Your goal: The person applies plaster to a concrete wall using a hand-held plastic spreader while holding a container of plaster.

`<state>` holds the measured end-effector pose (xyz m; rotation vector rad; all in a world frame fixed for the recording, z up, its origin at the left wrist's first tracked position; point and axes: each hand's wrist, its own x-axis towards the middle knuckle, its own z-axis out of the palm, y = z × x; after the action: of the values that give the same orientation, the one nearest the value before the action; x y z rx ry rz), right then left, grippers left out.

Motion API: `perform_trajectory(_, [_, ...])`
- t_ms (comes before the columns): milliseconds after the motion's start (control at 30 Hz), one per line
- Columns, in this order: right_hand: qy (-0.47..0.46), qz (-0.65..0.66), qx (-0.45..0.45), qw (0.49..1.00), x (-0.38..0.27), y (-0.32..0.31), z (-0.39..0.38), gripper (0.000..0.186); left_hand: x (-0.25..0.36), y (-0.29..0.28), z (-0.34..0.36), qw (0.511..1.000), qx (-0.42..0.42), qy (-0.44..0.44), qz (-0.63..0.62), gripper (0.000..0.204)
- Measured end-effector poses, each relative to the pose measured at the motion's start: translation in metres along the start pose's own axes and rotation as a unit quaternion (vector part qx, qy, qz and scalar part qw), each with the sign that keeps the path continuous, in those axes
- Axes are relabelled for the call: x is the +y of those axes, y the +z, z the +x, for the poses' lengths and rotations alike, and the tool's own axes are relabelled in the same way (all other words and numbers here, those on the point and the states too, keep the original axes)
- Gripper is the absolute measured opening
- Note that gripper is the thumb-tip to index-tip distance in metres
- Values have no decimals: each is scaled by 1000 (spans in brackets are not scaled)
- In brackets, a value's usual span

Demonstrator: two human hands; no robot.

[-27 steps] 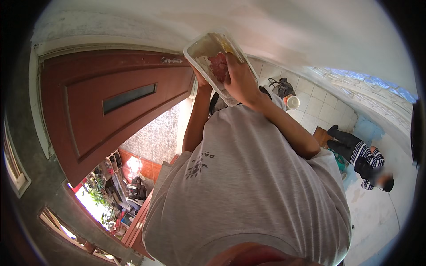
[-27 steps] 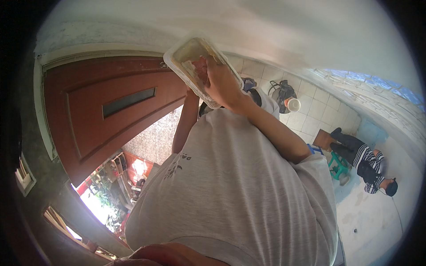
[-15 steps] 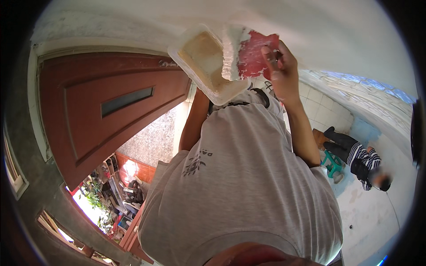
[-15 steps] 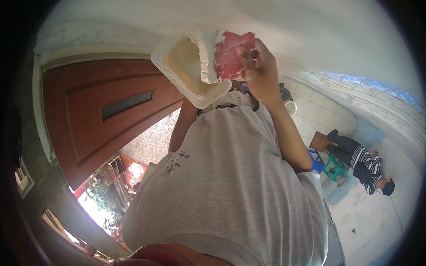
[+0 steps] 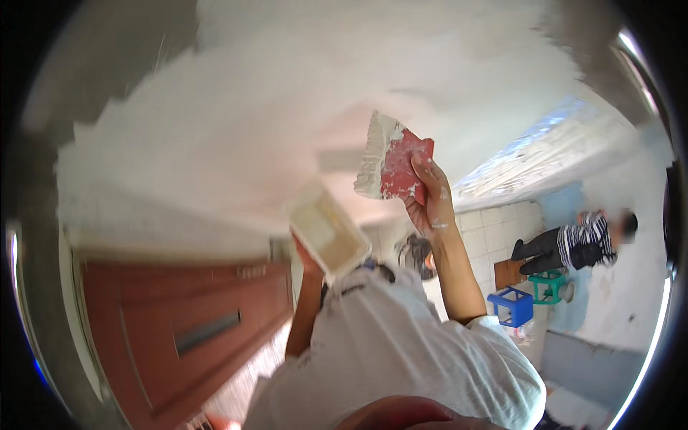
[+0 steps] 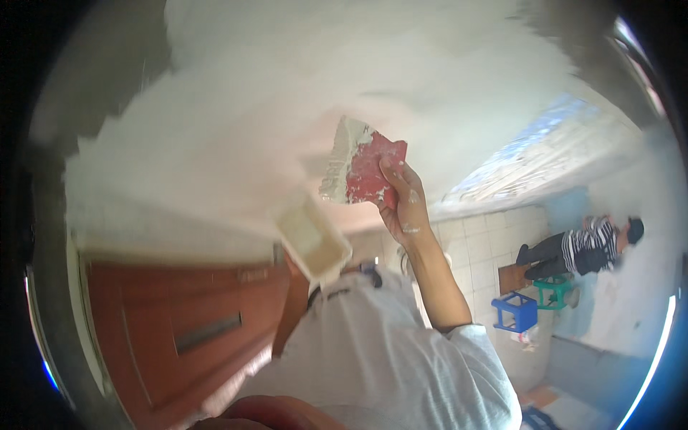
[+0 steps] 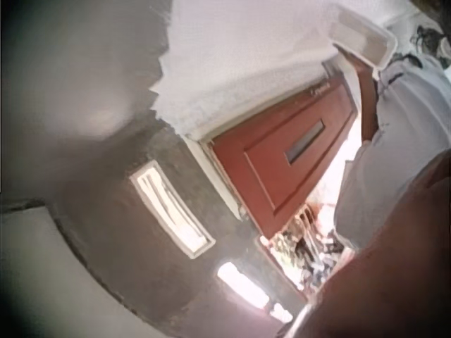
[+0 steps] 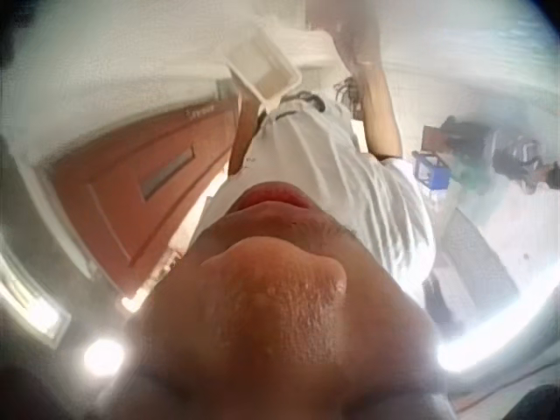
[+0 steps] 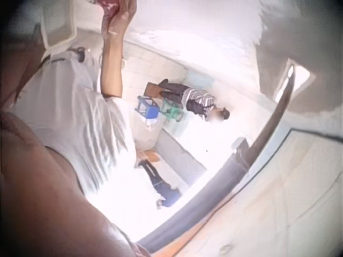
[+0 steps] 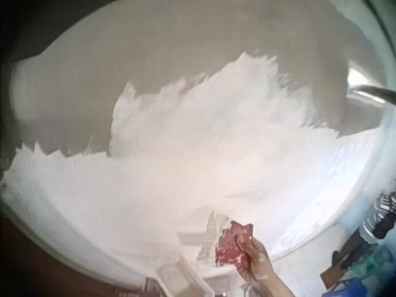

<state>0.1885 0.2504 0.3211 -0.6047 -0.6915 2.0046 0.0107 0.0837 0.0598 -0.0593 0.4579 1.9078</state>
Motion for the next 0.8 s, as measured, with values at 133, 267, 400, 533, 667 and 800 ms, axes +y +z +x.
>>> perform_trajectory(133, [-235, -122, 42, 963, -94, 23, 2, 27, -7, -11, 13, 995, -62, -61, 39, 76])
perform_trajectory(267, [-493, -261, 76, 827, -186, 40, 17, 21, -15, 15, 20, 988, -41, -114, 92, 78])
perform_trajectory(400, [-635, -390, 150, 650, -257, 48, 44, 16, -13, 29, 18, 982, -43, -159, 91, 77])
perform_trajectory(533, [-712, -448, 133, 525, -299, 49, 68, 24, -13, 35, 18, 976, -44, -179, 112, 77])
perform_trajectory(667, [-698, -572, 288, 320, -287, 82, 92, 53, -18, 22, 24, 976, -47, -184, 111, 77])
perform_trajectory(800, [-711, -585, 286, 263, -254, 99, 103, 44, -19, 36, 14, 977, -49, -162, 133, 77])
